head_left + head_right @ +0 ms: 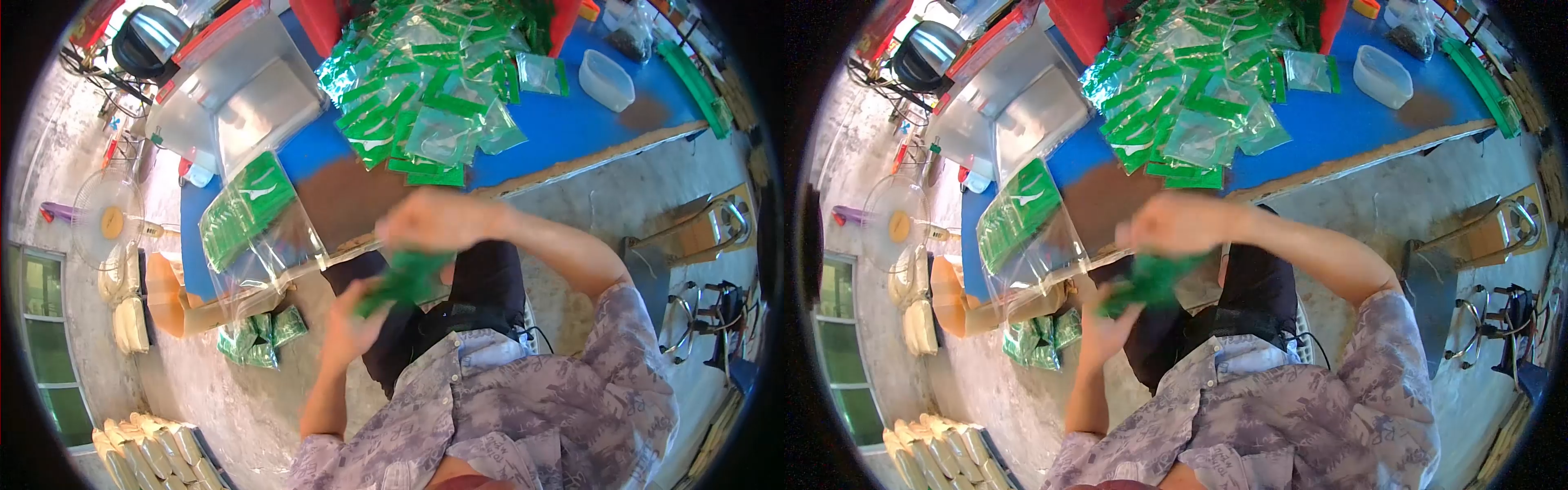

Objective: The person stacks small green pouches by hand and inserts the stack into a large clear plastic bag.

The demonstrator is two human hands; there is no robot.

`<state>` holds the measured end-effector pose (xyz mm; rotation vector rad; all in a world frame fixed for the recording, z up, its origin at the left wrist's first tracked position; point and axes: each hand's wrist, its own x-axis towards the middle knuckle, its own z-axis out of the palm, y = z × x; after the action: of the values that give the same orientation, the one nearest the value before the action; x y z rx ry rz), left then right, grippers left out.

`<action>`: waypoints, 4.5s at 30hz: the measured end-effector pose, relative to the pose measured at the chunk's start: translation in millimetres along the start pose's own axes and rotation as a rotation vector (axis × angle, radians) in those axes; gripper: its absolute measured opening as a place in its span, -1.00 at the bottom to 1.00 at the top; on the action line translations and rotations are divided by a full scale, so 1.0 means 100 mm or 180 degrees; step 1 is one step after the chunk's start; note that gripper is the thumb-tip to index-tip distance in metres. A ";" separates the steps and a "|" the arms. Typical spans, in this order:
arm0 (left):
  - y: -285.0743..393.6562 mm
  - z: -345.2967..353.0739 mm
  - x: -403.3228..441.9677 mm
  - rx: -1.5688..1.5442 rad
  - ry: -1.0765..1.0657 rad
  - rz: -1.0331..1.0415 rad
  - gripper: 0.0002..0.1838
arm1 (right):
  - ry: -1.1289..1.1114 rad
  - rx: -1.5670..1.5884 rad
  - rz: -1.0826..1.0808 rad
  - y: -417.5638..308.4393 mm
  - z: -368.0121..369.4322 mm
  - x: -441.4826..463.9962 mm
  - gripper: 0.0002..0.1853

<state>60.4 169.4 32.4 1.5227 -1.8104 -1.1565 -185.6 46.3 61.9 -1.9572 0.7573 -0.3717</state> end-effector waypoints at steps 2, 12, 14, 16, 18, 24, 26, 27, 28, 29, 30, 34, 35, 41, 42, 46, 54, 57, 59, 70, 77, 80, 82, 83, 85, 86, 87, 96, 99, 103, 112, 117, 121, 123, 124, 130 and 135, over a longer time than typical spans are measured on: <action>-0.55 0.24 0.15 -0.2000 0.0838 -0.0040 -0.53 | 0.2493 -0.2208 -0.0082 0.46 -0.10 0.07 -0.52; -0.75 0.68 0.42 -0.4974 0.0696 -0.0852 -0.49 | 0.1050 -0.1875 -0.1121 0.94 0.39 0.02 -0.38; -0.71 0.63 0.44 -0.4867 0.0721 -0.0850 -0.50 | 0.1779 -0.1640 -0.0898 0.93 0.02 0.15 -0.30; -0.79 0.63 0.41 -0.4890 0.0699 -0.0945 -0.46 | 0.2000 -0.2337 -0.0228 1.03 -0.23 0.23 -0.20; -0.82 0.60 0.38 -0.4890 0.0639 -0.0863 -0.41 | 0.1824 -0.2806 -0.0098 1.04 -0.27 0.22 -0.10; -0.98 0.47 0.06 -0.3985 0.0633 -0.0205 -0.12 | 0.0916 -0.2743 -0.1389 0.98 0.27 0.07 -0.43; -0.97 0.34 0.02 -0.3680 0.0763 -0.0107 -0.17 | 0.1424 -0.0789 -0.0656 0.51 0.29 0.00 -0.72; -0.96 0.28 0.01 -0.3568 0.0806 -0.0071 -0.23 | 0.1242 0.0018 0.0096 0.24 0.26 -0.07 -0.75; -0.92 0.26 0.06 -0.3457 0.0827 0.0007 -0.28 | 0.1150 0.0252 0.0159 0.22 0.29 -0.07 -0.76; -0.86 0.25 0.13 -0.3431 0.0751 0.0098 -0.35 | 0.1064 0.0486 0.0229 0.20 0.32 -0.07 -0.76; -0.85 0.28 0.15 -0.3567 0.0608 -0.0011 -0.36 | 0.0984 0.0715 0.0305 0.18 0.35 -0.08 -0.75; -0.73 0.47 0.26 -0.4114 0.0403 -0.0225 -0.42 | 0.2028 -0.0059 0.0122 0.45 0.18 -0.01 -0.54; -0.71 0.51 0.27 -0.4356 0.0475 -0.0311 -0.42 | 0.2301 -0.1600 0.0357 0.61 0.07 -0.06 -0.48; -0.69 0.79 0.37 -0.4880 0.0701 -0.0512 -0.40 | 0.1201 -0.2763 -0.0239 0.77 0.39 -0.23 -0.06; -0.68 0.80 0.39 -0.4774 0.0711 -0.0482 -0.41 | 0.0816 -0.2569 -0.0562 0.75 0.44 -0.23 -0.04; -0.60 0.78 0.40 -0.4775 0.0642 -0.0544 -0.44 | 0.0929 -0.1852 -0.0650 0.82 0.43 -0.16 0.07; -0.95 0.69 0.20 -0.5052 0.0637 -0.0479 -0.39 | 0.2069 -0.1784 -0.0702 1.05 0.62 -0.32 -0.19; -1.04 0.71 0.19 -0.5599 0.0031 -0.0350 -0.28 | 0.2880 -0.0310 -0.0222 0.84 0.81 -0.17 -0.61; -0.83 0.72 0.24 -0.5830 -0.0388 -0.0049 -0.25 | 0.3140 0.1969 -0.0159 0.67 0.95 0.02 -0.75; -0.76 0.81 0.25 -0.5004 0.0547 -0.0446 -0.32 | 0.1936 -0.2859 0.0159 1.18 -0.47 -0.07 -0.30; -0.69 0.91 0.29 -0.5032 0.0707 -0.0504 -0.31 | 0.0962 -0.2187 -0.0666 0.73 0.30 0.03 -0.42; -0.64 0.89 0.35 -0.5117 0.0990 -0.0540 -0.39 | 0.1198 -0.1505 -0.0873 0.82 0.33 0.07 -0.51; -0.64 0.86 0.35 -0.5108 0.0932 -0.0519 -0.39 | 0.1696 -0.1556 -0.0836 0.85 0.25 0.14 -0.54; -0.63 0.85 0.36 -0.5105 0.0911 -0.0498 -0.38 | 0.1959 -0.1727 -0.0757 0.85 0.17 0.22 -0.55; -0.69 0.86 0.34 -0.5121 0.0797 -0.0533 -0.37 | 0.2095 -0.2049 -0.0729 0.91 0.01 0.46 -0.50; -0.73 0.86 0.29 -0.5099 0.0710 -0.0587 -0.36 | 0.2161 -0.2318 -0.0731 0.95 -0.02 0.62 -0.46; -0.74 0.85 0.24 -0.5044 0.0710 -0.0616 -0.33 | 0.2240 -0.2591 -0.0717 0.98 -0.05 0.79 -0.41; -1.25 0.64 -0.13 -0.4858 0.0448 -0.0376 -0.20 | 0.1896 -0.1343 -0.1184 0.92 0.63 0.30 -0.64; -1.34 0.64 -0.09 -0.5485 -0.0009 -0.0106 -0.31 | 0.3396 -0.0160 -0.0559 0.75 0.67 0.26 -0.84; -1.13 0.69 0.11 -0.5630 0.0255 -0.0100 -0.24 | 0.3050 0.2332 0.0387 0.38 0.77 0.17 -0.85; -0.85 0.59 0.19 -0.4978 0.0804 -0.0113 -0.34 | 0.2156 -0.0187 -0.0413 0.49 0.45 0.50 -0.59; -0.92 0.61 0.16 -0.4747 0.1351 -0.0309 -0.33 | 0.1605 -0.2743 -0.0857 0.97 0.24 0.63 -0.47; -0.63 0.64 0.24 -0.4446 0.1489 -0.0305 -0.37 | 0.1075 -0.1333 -0.1239 0.83 0.41 0.23 -0.64; -0.67 0.70 0.22 -0.4552 0.1223 -0.0520 -0.39 | 0.1148 -0.0816 -0.1178 0.83 0.55 0.13 -0.69; -0.69 0.69 0.25 -0.4571 0.1078 -0.0590 -0.40 | 0.1470 -0.0905 -0.1145 0.81 0.54 0.09 -0.69; -0.82 0.74 0.30 -0.4805 0.0951 -0.0703 -0.44 | 0.2740 -0.2748 0.0368 0.93 0.35 -0.10 -0.34; -0.90 0.71 0.16 -0.4771 0.0918 -0.0500 -0.43 | 0.2164 -0.2242 -0.0166 0.87 0.69 -0.40 -0.17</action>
<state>46.8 173.6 -82.6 0.7714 -0.2722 -1.6161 -208.9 90.1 -44.9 -2.5300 1.4126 -0.9258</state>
